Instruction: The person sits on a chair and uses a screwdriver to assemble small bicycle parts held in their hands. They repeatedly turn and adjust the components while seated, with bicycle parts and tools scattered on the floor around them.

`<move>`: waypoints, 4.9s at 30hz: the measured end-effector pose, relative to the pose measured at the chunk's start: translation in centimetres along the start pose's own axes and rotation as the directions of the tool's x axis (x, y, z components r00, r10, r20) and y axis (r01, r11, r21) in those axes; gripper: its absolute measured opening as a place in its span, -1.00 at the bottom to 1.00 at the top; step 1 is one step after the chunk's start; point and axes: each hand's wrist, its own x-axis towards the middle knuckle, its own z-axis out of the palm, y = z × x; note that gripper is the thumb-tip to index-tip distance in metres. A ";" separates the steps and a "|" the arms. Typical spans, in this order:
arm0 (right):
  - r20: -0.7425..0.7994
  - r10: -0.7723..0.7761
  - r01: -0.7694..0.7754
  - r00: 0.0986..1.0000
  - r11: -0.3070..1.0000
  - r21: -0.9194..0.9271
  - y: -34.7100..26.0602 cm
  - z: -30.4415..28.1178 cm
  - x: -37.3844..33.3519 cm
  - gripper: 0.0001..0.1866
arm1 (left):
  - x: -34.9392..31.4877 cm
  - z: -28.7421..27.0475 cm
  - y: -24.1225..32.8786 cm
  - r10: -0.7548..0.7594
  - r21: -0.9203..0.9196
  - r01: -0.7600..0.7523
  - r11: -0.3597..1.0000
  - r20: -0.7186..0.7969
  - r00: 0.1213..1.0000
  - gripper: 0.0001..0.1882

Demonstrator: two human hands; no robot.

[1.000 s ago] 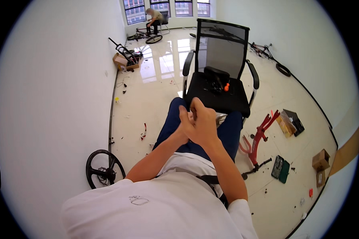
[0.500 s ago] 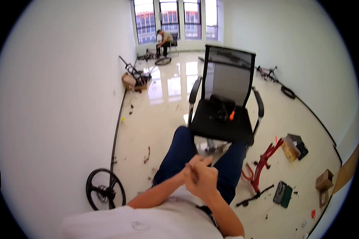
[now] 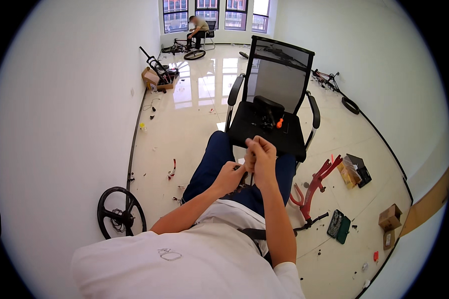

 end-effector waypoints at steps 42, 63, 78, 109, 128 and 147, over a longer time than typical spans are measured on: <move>0.726 -0.579 0.861 0.372 -0.076 -0.502 4.3 6.2 -5.2 -0.72 | 2.0 -2.4 3.5 -0.150 -0.357 0.225 0.907 0.224 0.963 -0.54; -0.195 -0.096 0.091 0.976 0.995 -0.031 1.3 1.3 1.8 -0.57 | 1.5 -1.2 1.9 -0.128 -0.271 0.120 0.955 -0.013 0.992 -0.58; -0.131 -0.316 0.208 0.940 0.832 -0.514 2.9 0.3 1.0 -0.49 | 3.2 -1.8 1.4 0.225 -0.049 -0.256 0.965 -0.337 0.914 -0.45; -0.017 -0.312 0.258 0.950 0.815 -0.518 2.1 -0.4 0.2 -0.85 | 3.9 -2.9 -0.9 0.230 -0.014 -0.248 0.969 -0.326 0.917 -0.48; -0.161 -0.175 0.156 0.971 0.980 -0.120 2.3 0.1 0.4 -0.86 | 2.9 -2.5 0.0 -0.193 -0.476 0.145 0.868 -0.054 0.980 -0.54; -0.364 -0.175 0.181 0.915 0.983 -0.016 5.2 1.4 0.1 -0.83 | 2.3 0.5 -1.0 0.159 -0.296 -0.299 0.907 -0.415 0.896 -0.51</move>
